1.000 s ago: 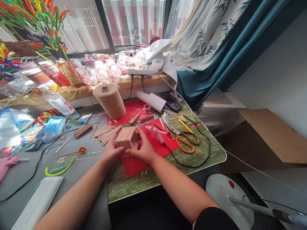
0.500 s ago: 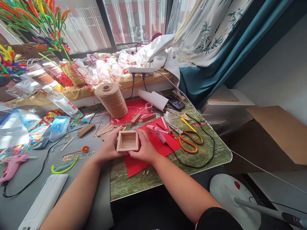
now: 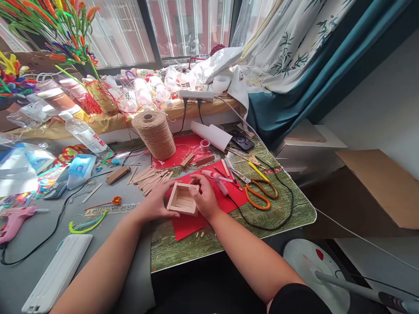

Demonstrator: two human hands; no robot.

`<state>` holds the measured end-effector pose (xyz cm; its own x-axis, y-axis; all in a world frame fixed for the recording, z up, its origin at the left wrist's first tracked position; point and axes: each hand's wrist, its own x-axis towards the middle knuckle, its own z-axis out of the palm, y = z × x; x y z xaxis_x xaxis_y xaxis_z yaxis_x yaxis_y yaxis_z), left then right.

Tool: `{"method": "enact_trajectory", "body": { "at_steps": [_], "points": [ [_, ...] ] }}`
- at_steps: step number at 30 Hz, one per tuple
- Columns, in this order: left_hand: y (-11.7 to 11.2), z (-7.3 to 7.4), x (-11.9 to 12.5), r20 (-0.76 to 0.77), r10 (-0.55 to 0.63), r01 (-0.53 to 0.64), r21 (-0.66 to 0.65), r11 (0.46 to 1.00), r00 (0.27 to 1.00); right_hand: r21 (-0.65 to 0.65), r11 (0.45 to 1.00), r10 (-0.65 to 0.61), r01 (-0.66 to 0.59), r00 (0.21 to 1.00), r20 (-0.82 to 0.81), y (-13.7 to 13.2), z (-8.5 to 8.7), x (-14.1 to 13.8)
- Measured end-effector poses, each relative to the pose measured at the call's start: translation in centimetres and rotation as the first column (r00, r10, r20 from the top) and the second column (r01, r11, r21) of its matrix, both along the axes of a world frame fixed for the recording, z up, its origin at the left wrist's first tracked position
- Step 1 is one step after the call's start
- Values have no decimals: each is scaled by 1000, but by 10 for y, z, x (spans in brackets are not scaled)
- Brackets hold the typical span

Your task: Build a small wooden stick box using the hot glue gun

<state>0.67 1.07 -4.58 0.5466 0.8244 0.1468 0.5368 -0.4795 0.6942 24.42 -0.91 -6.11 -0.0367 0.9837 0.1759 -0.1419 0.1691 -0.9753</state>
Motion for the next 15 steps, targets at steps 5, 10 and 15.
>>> {"method": "enact_trajectory", "body": {
  "at_steps": [5,10,15],
  "points": [
    [8,21,-28,18,-47,47,-25,999,999,-28,997,-64,66,995,73,2,-1,-5],
    [19,27,-52,69,276,-280,63,958,959,-16,994,-104,106,990,97,4,-3,-7],
    [29,5,-52,-296,529,-449,299,842,795,-10,992,-126,127,988,93,7,-4,-4]
  ]
}}
